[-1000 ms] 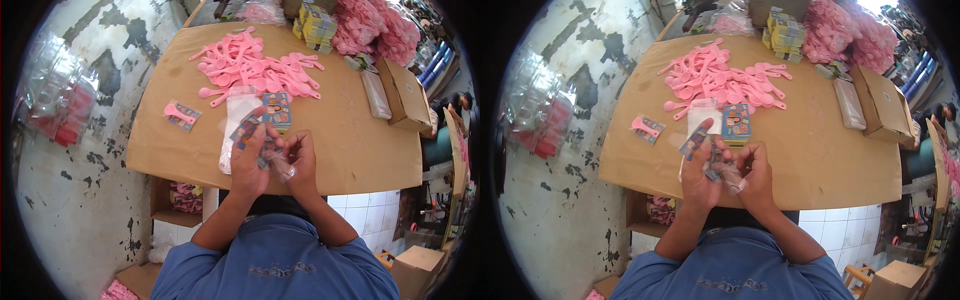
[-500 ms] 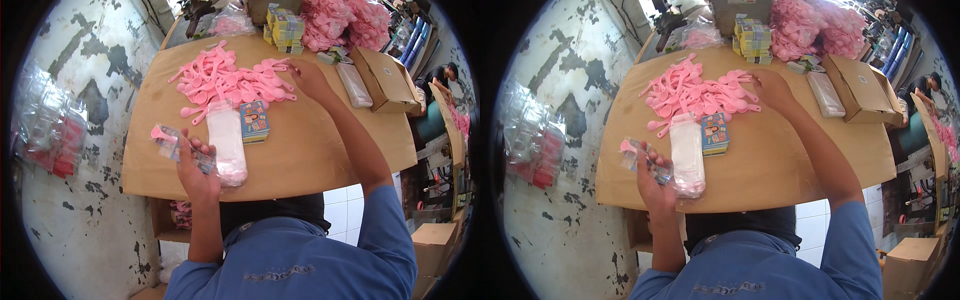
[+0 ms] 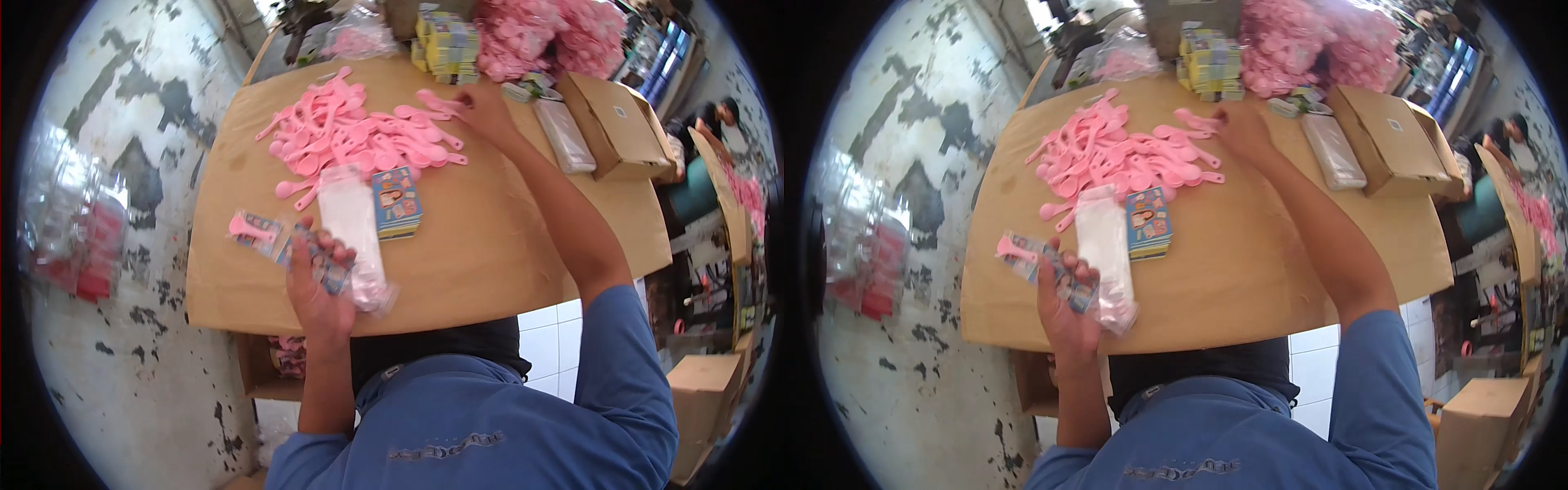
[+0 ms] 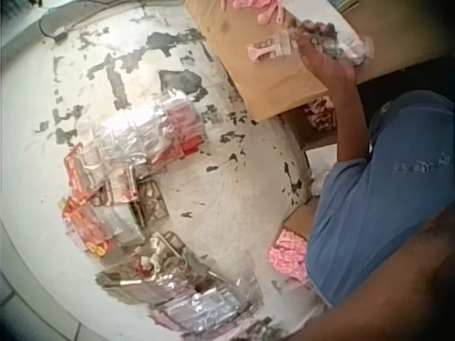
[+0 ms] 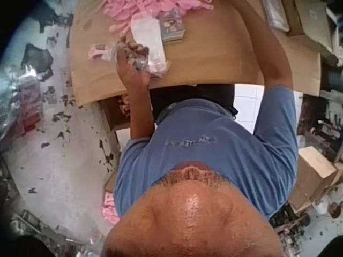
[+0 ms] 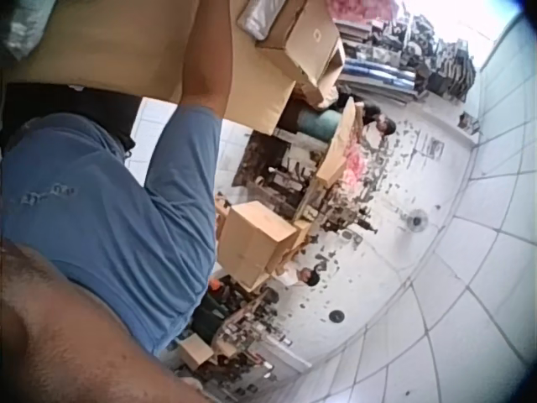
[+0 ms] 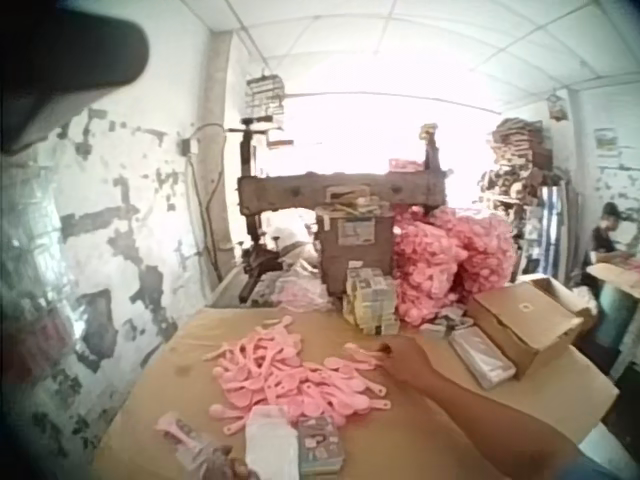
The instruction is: The person repeatedly picks up pink plastic spoons and small printed cards, places them into clear plastic bags, and sets the sealed packages aside. The process is repeated continuously throughout the clip.
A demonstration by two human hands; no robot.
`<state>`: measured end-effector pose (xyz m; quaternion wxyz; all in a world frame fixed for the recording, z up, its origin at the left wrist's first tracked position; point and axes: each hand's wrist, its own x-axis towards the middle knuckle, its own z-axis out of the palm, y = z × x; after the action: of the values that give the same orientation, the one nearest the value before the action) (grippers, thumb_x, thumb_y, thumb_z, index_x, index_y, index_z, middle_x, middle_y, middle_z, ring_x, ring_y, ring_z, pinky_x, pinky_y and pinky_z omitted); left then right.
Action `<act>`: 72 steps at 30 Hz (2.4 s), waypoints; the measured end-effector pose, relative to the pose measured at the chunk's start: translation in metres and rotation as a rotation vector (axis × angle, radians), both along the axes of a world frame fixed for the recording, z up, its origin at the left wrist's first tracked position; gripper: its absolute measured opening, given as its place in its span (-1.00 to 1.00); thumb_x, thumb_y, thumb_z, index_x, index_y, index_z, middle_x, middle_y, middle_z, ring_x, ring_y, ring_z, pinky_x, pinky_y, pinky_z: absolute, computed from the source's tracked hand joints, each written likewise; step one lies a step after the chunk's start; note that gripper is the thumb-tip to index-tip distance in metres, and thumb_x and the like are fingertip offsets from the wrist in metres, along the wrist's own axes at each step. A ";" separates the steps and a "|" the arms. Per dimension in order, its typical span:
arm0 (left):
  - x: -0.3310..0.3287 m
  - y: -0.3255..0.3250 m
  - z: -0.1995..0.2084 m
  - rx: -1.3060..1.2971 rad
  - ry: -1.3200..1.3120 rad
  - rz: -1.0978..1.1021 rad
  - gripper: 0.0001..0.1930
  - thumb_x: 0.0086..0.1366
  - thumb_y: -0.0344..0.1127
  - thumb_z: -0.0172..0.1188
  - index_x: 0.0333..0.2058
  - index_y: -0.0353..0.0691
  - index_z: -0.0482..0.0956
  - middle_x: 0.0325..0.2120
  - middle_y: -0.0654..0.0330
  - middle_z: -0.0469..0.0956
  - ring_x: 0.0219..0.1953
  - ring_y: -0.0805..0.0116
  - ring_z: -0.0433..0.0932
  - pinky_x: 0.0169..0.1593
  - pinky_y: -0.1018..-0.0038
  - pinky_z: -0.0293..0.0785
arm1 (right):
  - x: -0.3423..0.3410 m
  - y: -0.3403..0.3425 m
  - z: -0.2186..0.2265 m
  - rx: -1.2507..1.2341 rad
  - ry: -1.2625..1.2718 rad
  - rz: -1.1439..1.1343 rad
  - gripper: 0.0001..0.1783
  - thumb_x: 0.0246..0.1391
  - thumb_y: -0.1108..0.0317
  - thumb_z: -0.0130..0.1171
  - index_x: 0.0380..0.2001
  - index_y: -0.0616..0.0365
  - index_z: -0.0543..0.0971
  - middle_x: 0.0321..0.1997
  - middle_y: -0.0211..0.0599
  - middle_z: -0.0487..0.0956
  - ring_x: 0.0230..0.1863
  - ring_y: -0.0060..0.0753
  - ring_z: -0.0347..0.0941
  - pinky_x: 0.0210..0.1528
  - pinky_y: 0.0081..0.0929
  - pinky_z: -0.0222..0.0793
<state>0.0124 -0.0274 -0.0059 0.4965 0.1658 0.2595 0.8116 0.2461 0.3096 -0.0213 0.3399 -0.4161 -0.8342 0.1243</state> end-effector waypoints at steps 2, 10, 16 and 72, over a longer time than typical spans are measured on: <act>-0.005 0.010 0.003 0.086 -0.020 0.004 -0.57 0.53 -0.06 0.10 0.18 -0.23 0.41 -0.30 0.26 0.50 -0.28 0.42 0.49 -0.05 0.33 0.47 | 0.012 -0.023 0.009 0.031 0.138 0.056 -0.79 0.19 0.35 0.31 -0.19 0.25 0.61 -0.35 -0.28 0.64 -0.35 -0.38 0.57 -0.24 -0.41 0.48; -0.025 0.025 0.018 0.202 -0.120 0.219 -0.56 0.54 -0.02 0.08 0.18 -0.21 0.42 -0.26 0.26 0.56 -0.24 0.42 0.54 0.05 0.27 0.50 | 0.011 -0.268 0.058 -0.912 0.360 0.250 -0.82 0.33 0.43 0.19 -0.06 0.25 0.57 -0.34 -0.47 0.58 -0.43 -0.74 0.45 -0.39 -0.69 0.41; -0.008 0.023 0.015 0.224 -0.009 0.126 -0.53 0.54 0.01 0.05 0.20 -0.22 0.38 -0.25 0.21 0.55 -0.21 0.34 0.55 0.05 0.24 0.51 | -0.025 -0.302 0.046 -0.987 0.449 0.305 -0.77 0.30 0.42 0.24 -0.02 0.25 0.62 -0.25 -0.43 0.65 -0.29 -0.70 0.53 -0.26 -0.67 0.46; 0.057 -0.010 0.033 -0.091 0.872 -0.337 -0.39 0.42 -0.46 0.19 0.41 -0.24 0.27 -0.06 0.11 0.68 -0.21 0.66 0.57 -0.16 0.67 0.48 | -0.011 -0.274 0.062 0.386 0.288 0.022 -0.60 0.00 0.46 0.38 -0.03 0.13 0.60 0.05 -0.16 0.56 -0.01 -0.07 0.48 0.01 -0.18 0.42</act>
<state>0.0692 -0.0370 0.0274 0.4729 0.5091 0.4486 0.5621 0.2356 0.0357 0.0410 0.5272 -0.3123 -0.7899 0.0242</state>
